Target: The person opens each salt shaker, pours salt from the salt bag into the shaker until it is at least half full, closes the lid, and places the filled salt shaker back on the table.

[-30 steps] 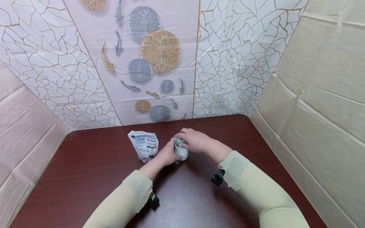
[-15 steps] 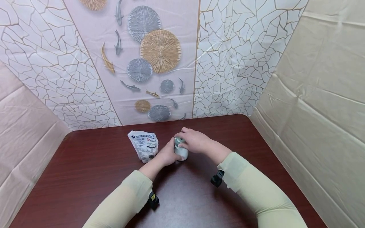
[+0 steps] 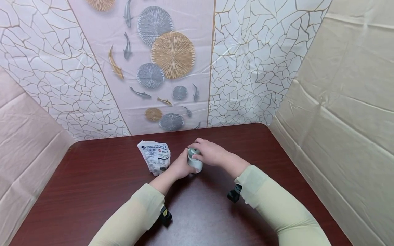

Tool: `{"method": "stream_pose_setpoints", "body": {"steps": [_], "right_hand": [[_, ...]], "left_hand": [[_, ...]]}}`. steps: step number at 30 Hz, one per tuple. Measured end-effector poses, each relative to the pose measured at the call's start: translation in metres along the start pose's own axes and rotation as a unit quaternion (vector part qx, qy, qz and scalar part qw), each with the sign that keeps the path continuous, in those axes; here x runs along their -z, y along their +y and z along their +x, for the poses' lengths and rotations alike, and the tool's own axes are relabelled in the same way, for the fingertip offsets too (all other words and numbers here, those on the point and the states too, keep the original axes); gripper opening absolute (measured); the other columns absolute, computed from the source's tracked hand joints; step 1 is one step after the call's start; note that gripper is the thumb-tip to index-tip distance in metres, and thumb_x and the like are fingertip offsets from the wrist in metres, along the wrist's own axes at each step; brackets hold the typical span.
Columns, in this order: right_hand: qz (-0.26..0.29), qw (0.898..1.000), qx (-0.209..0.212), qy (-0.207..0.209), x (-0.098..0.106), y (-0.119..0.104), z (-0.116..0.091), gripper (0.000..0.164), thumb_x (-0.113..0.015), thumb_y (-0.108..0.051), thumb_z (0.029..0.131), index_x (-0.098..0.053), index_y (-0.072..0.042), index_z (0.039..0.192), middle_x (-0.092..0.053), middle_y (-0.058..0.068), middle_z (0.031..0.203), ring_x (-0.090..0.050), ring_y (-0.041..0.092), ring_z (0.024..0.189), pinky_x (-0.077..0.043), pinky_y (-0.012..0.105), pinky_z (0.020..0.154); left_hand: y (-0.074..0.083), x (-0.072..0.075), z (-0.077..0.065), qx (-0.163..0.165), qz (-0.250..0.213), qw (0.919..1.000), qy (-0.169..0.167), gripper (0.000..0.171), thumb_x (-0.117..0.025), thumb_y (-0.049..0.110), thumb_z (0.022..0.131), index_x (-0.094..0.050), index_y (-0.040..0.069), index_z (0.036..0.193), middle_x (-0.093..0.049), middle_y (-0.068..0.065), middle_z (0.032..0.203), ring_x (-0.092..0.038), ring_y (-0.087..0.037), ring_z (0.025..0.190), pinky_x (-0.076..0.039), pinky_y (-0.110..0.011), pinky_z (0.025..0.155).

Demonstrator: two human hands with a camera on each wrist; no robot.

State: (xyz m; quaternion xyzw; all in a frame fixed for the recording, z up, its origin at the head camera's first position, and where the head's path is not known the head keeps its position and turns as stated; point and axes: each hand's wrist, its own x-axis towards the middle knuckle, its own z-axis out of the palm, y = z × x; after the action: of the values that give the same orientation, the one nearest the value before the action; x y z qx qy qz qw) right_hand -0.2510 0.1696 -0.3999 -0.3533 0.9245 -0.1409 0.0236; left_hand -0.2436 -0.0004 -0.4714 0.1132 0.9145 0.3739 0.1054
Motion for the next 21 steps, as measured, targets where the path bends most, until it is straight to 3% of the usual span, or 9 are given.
{"method": "stream_pose_setpoints", "body": {"steps": [10, 15, 21], "right_hand": [[-0.007, 1.0, 0.006, 0.016, -0.005, 0.0, -0.002, 0.044, -0.063, -0.028, 0.099, -0.057, -0.012, 0.139, -0.053, 0.011, 0.129, -0.057, 0.02, 0.11, -0.05, 0.039, 0.092], [-0.007, 1.0, 0.009, 0.029, -0.009, 0.001, -0.004, 0.045, -0.063, -0.027, 0.099, -0.055, -0.012, 0.141, -0.053, 0.011, 0.131, -0.057, 0.021, 0.112, -0.05, 0.039, 0.092], [0.009, 0.999, -0.009, 0.042, -0.016, 0.004, -0.01, 0.053, -0.063, -0.03, 0.099, -0.047, -0.015, 0.147, -0.05, 0.01, 0.139, -0.053, 0.021, 0.123, -0.048, 0.041, 0.098]], "left_hand": [[-0.001, 0.002, -0.004, 0.009, 0.003, 0.9999, -0.012, 0.088, -0.082, 0.026, 0.082, -0.03, 0.003, 0.148, -0.048, -0.018, 0.137, -0.054, -0.029, 0.117, -0.046, -0.044, 0.097], [-0.002, 0.005, -0.02, 0.02, 0.002, 0.9998, -0.008, 0.084, -0.077, 0.033, 0.087, -0.03, 0.006, 0.15, -0.045, -0.019, 0.14, -0.053, -0.03, 0.121, -0.045, -0.047, 0.099], [-0.006, 0.008, -0.044, 0.01, 0.021, 0.9996, -0.013, 0.08, -0.074, 0.036, 0.089, -0.034, 0.003, 0.149, -0.048, -0.019, 0.14, -0.053, -0.028, 0.123, -0.046, -0.048, 0.099]]}}
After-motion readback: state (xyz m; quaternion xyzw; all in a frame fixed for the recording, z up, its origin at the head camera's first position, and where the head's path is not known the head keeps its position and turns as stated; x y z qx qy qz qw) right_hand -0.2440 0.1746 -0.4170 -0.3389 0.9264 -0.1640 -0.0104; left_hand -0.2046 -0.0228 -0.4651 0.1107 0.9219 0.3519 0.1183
